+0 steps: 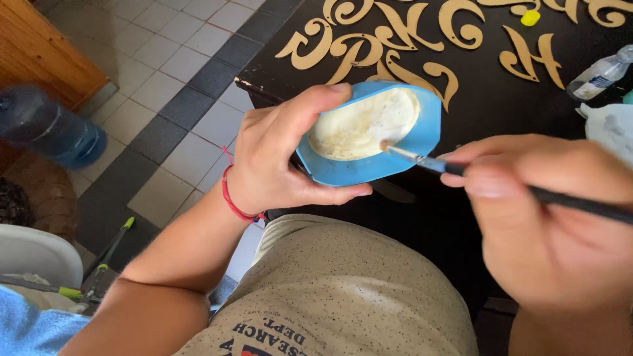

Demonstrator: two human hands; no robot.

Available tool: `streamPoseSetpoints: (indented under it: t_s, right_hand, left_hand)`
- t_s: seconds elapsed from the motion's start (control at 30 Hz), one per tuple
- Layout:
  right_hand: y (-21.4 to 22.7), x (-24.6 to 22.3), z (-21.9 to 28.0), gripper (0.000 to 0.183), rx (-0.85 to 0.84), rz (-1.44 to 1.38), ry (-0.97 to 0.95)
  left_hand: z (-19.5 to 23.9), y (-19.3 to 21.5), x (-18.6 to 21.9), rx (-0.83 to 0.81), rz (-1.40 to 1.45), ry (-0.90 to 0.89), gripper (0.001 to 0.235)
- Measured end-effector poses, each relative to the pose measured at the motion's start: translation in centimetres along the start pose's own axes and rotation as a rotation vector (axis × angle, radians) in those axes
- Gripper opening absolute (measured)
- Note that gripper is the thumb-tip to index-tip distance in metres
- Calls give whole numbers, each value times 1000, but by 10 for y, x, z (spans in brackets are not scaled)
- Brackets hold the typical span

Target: Applying lacquer or paint to wooden letter cutouts using a small brush

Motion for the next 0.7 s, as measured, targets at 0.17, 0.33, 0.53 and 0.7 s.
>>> streamPoseSetpoints:
  t_s: [0.17,0.33,0.53,0.7]
  right_hand:
    - [4,18,10,45,133,57,-217]
    - [5,49,17,35,228,-144,-208]
    - [-3,65,28,37,319,-224,-232]
    - [-17,48,26,32,327,-347,-228]
  left_hand:
    - [-3,2,6,-24,-44,12,97]
    - [-10,9,23,-9,-190,-57,93]
    - [-20,14,42,-34,-236,-108,75]
    - [-22,10,43,-30,-287,-104,69]
Point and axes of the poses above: each hand's wrist, its own z-axis away from the middle knuckle, its own y-axis out of the back of the hand, x = y × z, the point moved 7 cm from there along -z, towards the middle knuckle, and after that the axes turned 1 degree about x, right-handed, at the moved point
